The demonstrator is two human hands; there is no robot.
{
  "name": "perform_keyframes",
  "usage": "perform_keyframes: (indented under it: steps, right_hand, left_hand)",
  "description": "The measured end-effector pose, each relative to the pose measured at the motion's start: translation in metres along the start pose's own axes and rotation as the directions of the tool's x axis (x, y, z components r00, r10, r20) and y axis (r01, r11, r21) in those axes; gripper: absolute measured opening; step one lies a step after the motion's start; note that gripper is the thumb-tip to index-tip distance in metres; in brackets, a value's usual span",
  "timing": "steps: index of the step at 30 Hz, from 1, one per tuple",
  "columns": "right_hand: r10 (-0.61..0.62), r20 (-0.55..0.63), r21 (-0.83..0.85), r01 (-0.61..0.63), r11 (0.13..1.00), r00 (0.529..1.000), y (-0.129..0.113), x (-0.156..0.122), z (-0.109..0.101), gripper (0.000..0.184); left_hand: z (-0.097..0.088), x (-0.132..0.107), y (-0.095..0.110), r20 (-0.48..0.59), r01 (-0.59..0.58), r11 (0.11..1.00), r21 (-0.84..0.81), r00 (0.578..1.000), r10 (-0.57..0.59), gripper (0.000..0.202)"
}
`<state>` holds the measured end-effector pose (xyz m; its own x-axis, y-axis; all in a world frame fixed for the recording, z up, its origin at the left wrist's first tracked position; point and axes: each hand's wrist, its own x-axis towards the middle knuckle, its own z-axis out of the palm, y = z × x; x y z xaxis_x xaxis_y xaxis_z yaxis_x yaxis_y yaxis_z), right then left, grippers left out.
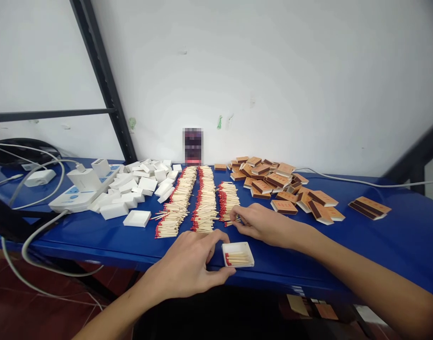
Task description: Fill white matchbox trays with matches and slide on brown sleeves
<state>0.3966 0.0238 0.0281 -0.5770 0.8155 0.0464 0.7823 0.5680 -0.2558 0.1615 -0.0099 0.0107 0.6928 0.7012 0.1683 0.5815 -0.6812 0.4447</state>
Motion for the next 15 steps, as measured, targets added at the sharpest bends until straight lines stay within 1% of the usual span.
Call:
perform_keyframes:
  steps: [6,9,12,15]
  right_hand:
    - [-0.01,0.027,0.037,0.009,0.999,1.0,0.001,0.001,0.002,0.007]
    - [-0.031,0.004,0.076,0.03,0.997,1.0,0.0,-0.001,-0.002,0.007]
    - [-0.044,-0.023,0.195,0.047,0.98,0.999,-0.008,-0.005,-0.01,0.007]
    - [-0.071,0.053,0.337,0.049,0.94,0.996,-0.02,-0.011,-0.015,0.007]
  left_hand:
    - [-0.002,0.001,0.001,0.001,-0.007,1.0,-0.001,1.0,0.007,0.029]
    - [-0.002,0.001,0.002,-0.008,0.001,1.0,-0.013,1.0,-0.001,0.027]
    - [0.0,0.002,0.002,-0.034,0.041,0.998,-0.043,0.999,-0.042,0.026]
    - [0.002,0.002,0.002,-0.066,0.077,0.995,-0.062,0.995,-0.081,0.026]
